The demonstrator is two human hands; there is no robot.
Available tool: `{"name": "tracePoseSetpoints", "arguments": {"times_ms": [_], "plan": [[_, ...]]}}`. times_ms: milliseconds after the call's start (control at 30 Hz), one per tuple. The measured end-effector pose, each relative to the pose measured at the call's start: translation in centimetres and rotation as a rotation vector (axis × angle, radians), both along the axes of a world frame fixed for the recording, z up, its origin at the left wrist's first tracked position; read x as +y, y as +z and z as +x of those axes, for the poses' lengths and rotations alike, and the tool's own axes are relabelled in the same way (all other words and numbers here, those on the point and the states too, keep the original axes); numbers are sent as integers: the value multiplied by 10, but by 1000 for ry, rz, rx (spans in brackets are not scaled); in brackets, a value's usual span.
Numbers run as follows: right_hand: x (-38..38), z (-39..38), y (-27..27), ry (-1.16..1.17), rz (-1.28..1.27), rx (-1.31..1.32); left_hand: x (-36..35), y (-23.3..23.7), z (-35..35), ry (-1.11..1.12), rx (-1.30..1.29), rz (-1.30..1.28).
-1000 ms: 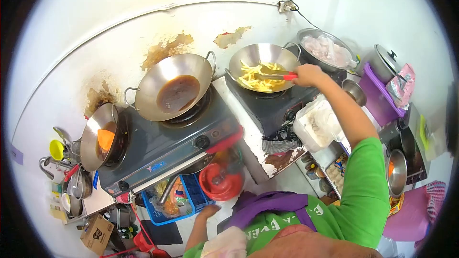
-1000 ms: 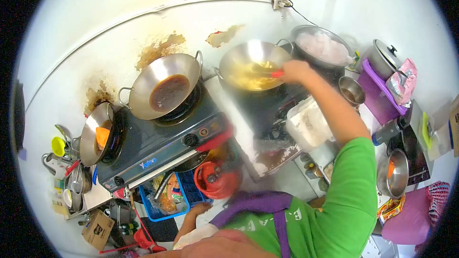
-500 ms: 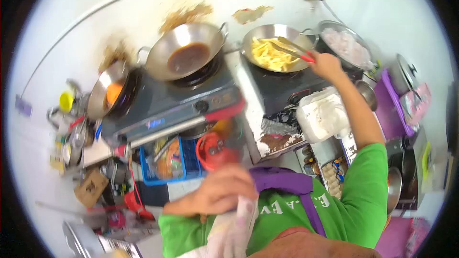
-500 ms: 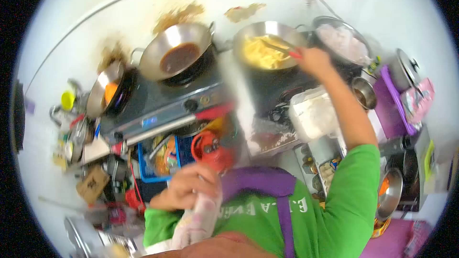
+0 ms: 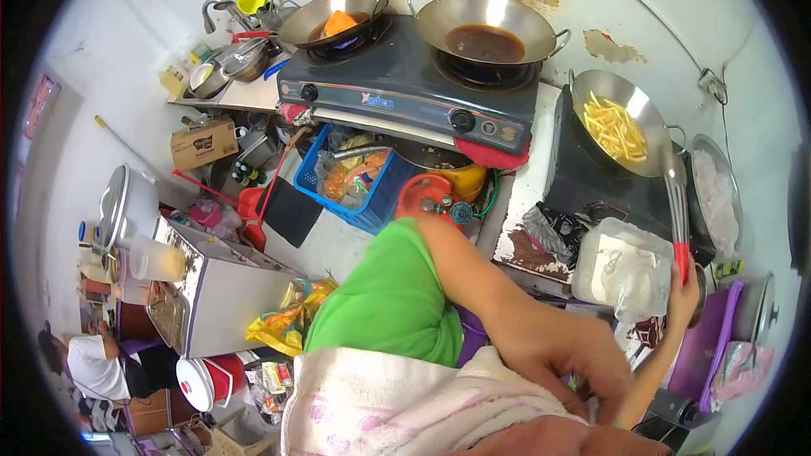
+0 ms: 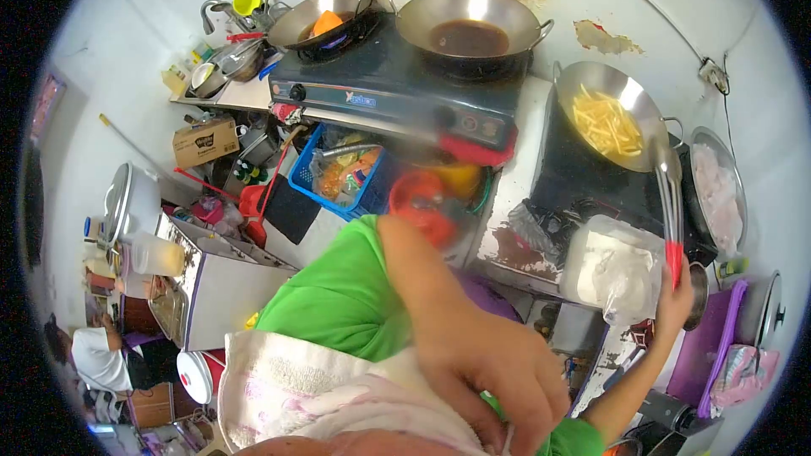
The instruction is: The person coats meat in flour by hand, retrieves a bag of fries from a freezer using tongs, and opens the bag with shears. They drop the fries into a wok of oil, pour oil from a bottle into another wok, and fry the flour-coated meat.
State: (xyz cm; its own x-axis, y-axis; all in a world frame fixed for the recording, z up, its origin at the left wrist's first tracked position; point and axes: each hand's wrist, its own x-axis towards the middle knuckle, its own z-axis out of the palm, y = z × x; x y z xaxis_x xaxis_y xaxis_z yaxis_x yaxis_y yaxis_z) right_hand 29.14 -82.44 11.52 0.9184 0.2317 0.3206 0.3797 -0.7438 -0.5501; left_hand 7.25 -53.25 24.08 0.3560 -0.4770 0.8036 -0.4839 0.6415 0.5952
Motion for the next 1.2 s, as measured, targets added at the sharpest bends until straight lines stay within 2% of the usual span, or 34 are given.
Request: {"name": "tracePoseSetpoints", "arguments": {"times_ms": [133, 200, 233, 267, 300, 333, 367, 433, 500, 567, 600, 733, 800, 833, 933, 967, 1067, 1133, 1167, 1200], "plan": [[-71, -76, 0, -165, 174, 132, -21, -19, 12, -215, 22, 219], [-98, -113, 1, -337, 49, 142, -32, -29, 19, -300, 64, 344], [-102, -130, 8, -435, 132, 234, -35, -35, 23, -291, 80, 424], [-119, -138, -8, -506, 43, 137, -35, -41, 29, -269, 80, 507], [-120, -137, -5, -592, 53, 196, -34, -45, 39, -297, 139, 576], [-135, -133, -19, -583, 39, 105, -36, -48, 42, -301, 200, 653], [-145, -126, -28, -674, -46, 137, -37, -52, 43, -282, 263, 735], [-165, -85, -59, -726, -109, 157, -37, -74, 51, -169, 346, 814], [-160, -52, -65, -808, -165, 212, -31, -98, 50, -2, 498, 873], [-177, -16, -97, -821, -263, 193, -27, -122, 48, 195, 598, 907], [-177, -4, -103, -806, -248, 133, -28, -128, 45, 277, 735, 910], [-185, 24, -119, -743, -250, -21, -16, -162, 34, 491, 799, 969], [-185, 26, -122, -740, -221, 10, -14, -183, 26, 569, 844, 974], [-183, 28, -122, -740, -205, 22, -17, -186, 23, 540, 1008, 939], [-170, 14, -108, -798, -196, -113, -22, -203, 14, 565, 1078, 998], [-165, 6, -103, -747, -132, -235, -23, -208, 9, 552, 1075, 1003], [-135, -32, -90, -536, 365, -302, -17, -229, -5, 509, 1078, 1025], [-108, -68, -102, -467, 465, -329, -5, -251, -15, 484, 1104, 1049], [-80, -93, -90, -452, 326, -321, 9, -271, -22, 494, 1086, 1124], [-59, -119, -98, -382, 362, -191, 30, -298, -33, 502, 1063, 1202]]}}
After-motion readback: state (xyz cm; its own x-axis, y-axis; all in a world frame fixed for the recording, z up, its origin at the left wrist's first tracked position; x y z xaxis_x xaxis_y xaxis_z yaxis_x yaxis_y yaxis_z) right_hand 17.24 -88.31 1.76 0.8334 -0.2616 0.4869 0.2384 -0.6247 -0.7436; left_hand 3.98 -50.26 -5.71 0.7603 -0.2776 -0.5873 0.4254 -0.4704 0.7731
